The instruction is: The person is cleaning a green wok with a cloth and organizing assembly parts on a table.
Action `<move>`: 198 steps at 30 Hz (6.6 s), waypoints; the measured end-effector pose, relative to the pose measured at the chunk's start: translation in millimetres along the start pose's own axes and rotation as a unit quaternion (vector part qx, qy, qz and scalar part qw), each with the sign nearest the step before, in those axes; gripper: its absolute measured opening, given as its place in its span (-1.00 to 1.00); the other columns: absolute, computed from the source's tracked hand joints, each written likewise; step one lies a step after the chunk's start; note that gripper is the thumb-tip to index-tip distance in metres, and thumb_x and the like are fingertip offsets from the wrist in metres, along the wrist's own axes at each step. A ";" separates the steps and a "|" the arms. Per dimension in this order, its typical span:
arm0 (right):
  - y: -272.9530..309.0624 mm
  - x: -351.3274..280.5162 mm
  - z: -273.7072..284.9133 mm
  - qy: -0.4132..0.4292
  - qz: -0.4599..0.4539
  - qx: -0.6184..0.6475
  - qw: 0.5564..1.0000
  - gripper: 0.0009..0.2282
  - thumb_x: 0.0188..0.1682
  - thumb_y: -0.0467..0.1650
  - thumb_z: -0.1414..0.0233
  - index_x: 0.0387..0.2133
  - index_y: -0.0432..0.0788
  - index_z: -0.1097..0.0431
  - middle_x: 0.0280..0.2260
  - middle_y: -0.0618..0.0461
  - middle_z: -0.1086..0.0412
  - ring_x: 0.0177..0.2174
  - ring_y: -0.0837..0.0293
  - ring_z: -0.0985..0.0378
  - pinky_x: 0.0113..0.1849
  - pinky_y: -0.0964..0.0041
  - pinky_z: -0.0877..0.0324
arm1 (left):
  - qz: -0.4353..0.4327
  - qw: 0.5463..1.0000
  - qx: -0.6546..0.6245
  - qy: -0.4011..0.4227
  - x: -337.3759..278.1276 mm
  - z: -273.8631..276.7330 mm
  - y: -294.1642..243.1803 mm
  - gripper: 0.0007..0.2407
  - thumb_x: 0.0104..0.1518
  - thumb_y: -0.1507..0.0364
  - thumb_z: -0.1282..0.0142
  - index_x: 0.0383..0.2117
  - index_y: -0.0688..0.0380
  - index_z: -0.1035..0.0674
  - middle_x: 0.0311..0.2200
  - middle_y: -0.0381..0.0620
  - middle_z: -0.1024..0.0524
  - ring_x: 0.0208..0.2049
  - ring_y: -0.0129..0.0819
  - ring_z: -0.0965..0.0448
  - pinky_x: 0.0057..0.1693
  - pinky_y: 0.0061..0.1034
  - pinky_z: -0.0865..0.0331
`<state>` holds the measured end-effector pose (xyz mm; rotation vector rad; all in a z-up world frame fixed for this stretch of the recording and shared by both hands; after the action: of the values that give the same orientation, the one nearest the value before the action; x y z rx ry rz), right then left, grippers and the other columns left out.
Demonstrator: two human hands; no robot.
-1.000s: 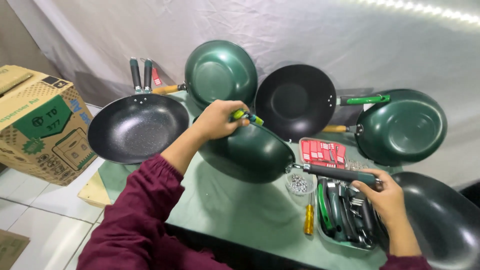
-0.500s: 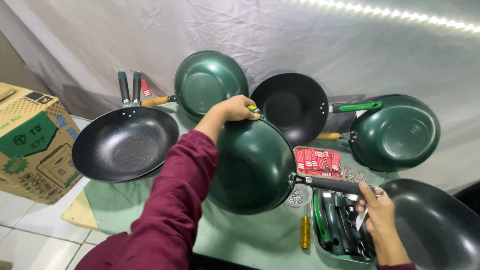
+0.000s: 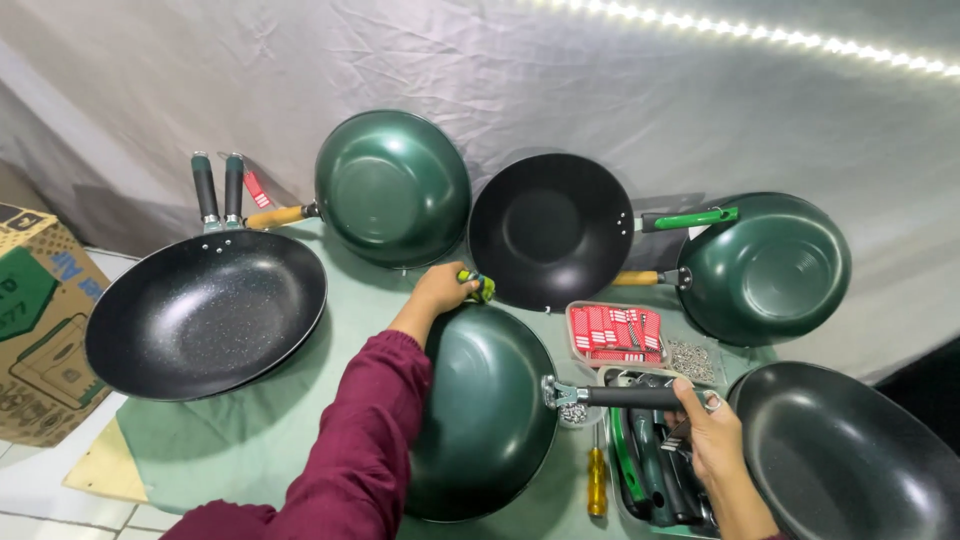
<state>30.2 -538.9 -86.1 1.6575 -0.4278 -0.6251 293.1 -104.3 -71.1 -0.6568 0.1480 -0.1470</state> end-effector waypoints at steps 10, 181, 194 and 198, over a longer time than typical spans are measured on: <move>-17.9 8.5 1.9 -0.080 -0.074 -0.038 0.993 -0.67 -0.06 -0.22 -0.26 -0.19 -0.04 -0.30 -0.33 0.13 -0.44 -0.57 0.19 -0.46 -0.46 0.29 -0.42 | 0.065 0.974 -0.213 -0.038 -73.1 48.2 18.7 -0.64 0.14 0.04 0.11 -0.04 -0.17 -0.52 -0.02 0.00 -0.57 0.02 -0.13 -0.52 0.12 -0.35 -0.29; -51.5 56.3 6.1 -0.128 -0.012 -0.013 0.992 -0.44 0.02 -0.47 -0.24 0.17 -0.11 0.01 -0.14 -0.07 -0.25 -0.20 -0.05 -0.54 -0.29 -0.46 -0.48 | -0.137 0.977 0.149 0.063 -28.7 -81.3 -31.1 -0.59 0.22 0.15 0.30 0.18 -0.39 -0.48 0.18 -0.08 -0.41 0.16 0.15 -0.45 0.18 -0.01 -0.39; -25.0 39.3 -14.9 -0.169 0.051 -0.015 0.984 -0.49 -0.08 -0.47 -0.35 0.04 -0.18 -0.18 -0.22 -0.10 -0.40 -0.24 0.04 -0.58 -0.28 -0.26 -0.55 | 0.109 0.989 -0.045 0.085 -110.6 -16.3 125.5 -0.51 0.33 0.13 0.41 0.40 -0.15 -0.20 0.31 0.24 -0.18 0.26 0.33 -0.33 0.35 0.06 -0.21; -27.6 41.0 -11.7 -0.183 0.059 -0.024 0.981 -0.44 -0.08 -0.46 -0.38 0.08 -0.23 -0.16 -0.19 -0.15 -0.38 -0.17 0.03 -0.55 -0.24 -0.26 -0.53 | 0.124 0.986 -0.053 0.098 -165.7 3.0 113.2 -0.47 0.33 0.14 0.41 0.42 0.01 -0.11 0.30 0.30 -0.11 0.22 0.37 -0.37 0.30 0.13 -0.27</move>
<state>67.8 -549.4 -118.7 1.4603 -0.7645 -0.8483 141.5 16.3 -123.6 -0.7240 0.4278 0.0370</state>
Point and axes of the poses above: each hand's wrist, its own x-axis towards the middle knuckle, its own z-axis out of the back of the hand, y = z × x, the point moved 6 cm from there along x, towards the middle knuckle
